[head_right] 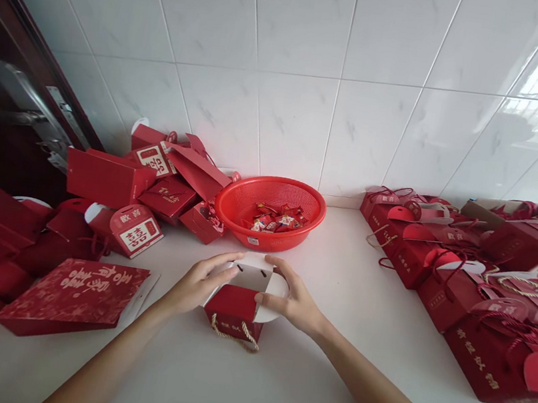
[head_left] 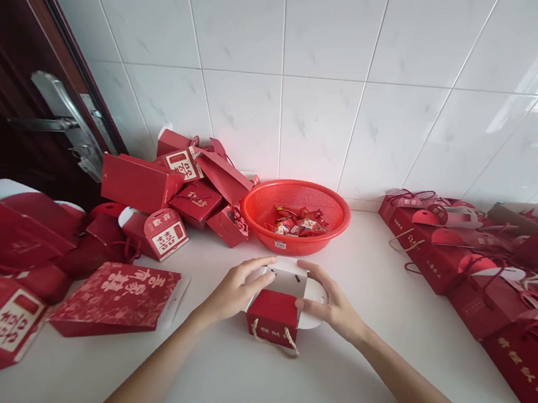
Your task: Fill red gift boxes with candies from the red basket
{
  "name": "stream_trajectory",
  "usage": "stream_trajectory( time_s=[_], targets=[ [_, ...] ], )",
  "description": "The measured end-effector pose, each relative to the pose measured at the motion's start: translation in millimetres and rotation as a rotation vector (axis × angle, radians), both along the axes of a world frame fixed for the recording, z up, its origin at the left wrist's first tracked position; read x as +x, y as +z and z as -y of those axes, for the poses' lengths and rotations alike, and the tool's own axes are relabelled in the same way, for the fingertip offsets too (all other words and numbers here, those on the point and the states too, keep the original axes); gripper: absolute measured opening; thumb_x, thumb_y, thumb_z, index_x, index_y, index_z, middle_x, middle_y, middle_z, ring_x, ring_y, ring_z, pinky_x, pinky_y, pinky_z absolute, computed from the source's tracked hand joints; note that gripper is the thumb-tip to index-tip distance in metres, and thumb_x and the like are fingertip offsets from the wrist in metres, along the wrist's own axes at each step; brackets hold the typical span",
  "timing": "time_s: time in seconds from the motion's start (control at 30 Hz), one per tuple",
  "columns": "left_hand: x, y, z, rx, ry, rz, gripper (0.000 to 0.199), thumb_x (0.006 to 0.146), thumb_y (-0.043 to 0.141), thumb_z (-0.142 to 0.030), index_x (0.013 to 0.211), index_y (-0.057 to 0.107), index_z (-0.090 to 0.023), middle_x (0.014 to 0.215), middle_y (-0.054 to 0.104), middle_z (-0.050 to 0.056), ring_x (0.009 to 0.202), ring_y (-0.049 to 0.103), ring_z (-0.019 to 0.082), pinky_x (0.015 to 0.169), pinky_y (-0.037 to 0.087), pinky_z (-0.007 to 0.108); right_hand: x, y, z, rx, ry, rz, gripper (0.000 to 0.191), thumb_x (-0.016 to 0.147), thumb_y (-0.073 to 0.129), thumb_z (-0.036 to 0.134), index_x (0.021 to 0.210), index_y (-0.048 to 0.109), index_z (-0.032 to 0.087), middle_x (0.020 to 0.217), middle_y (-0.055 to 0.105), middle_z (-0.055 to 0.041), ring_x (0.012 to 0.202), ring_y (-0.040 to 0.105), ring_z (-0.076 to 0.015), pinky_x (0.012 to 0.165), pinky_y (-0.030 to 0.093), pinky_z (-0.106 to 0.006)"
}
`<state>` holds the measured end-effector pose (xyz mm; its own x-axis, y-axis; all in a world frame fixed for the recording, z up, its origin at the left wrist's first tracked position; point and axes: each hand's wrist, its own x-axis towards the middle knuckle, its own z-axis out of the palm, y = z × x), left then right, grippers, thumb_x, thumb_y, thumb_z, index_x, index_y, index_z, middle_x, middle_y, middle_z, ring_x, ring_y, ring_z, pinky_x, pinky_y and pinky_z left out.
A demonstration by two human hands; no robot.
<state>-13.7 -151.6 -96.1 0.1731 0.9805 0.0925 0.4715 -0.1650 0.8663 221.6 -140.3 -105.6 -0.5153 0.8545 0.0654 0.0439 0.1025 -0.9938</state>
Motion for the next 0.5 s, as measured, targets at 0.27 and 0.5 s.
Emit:
stream_trajectory(
  time_s=[0.27,0.5],
  targets=[
    [3.3,5.3,-1.2,-0.088,0.062,0.083,0.05,0.078,0.067,-0.041,0.123,0.065,-0.021,0.137,0.062,0.008,0.136,0.048,0.029,0.116,0.035,0.038,-6.0,-5.5,4.3,0.078,-0.029,0.008,0.066,0.082,0.068,0.056,0.135,0.048,0.022,0.131,0.058,-0.0109,0.116,0.059,-0.0275,0.096,0.05,-0.04],
    [-23.0,17.2,0.0,-0.283,-0.278,0.167,0.079,0.076,0.069,-0.053,0.146,0.048,-0.022,0.156,0.043,0.009,0.144,0.037,0.034,0.118,0.031,0.045,-9.3,-6.8,4.5,0.107,-0.126,0.06,0.055,0.09,0.053,0.058,0.131,0.053,0.021,0.133,0.06,-0.0105,0.12,0.057,-0.0283,0.093,0.051,-0.037]
  ],
)
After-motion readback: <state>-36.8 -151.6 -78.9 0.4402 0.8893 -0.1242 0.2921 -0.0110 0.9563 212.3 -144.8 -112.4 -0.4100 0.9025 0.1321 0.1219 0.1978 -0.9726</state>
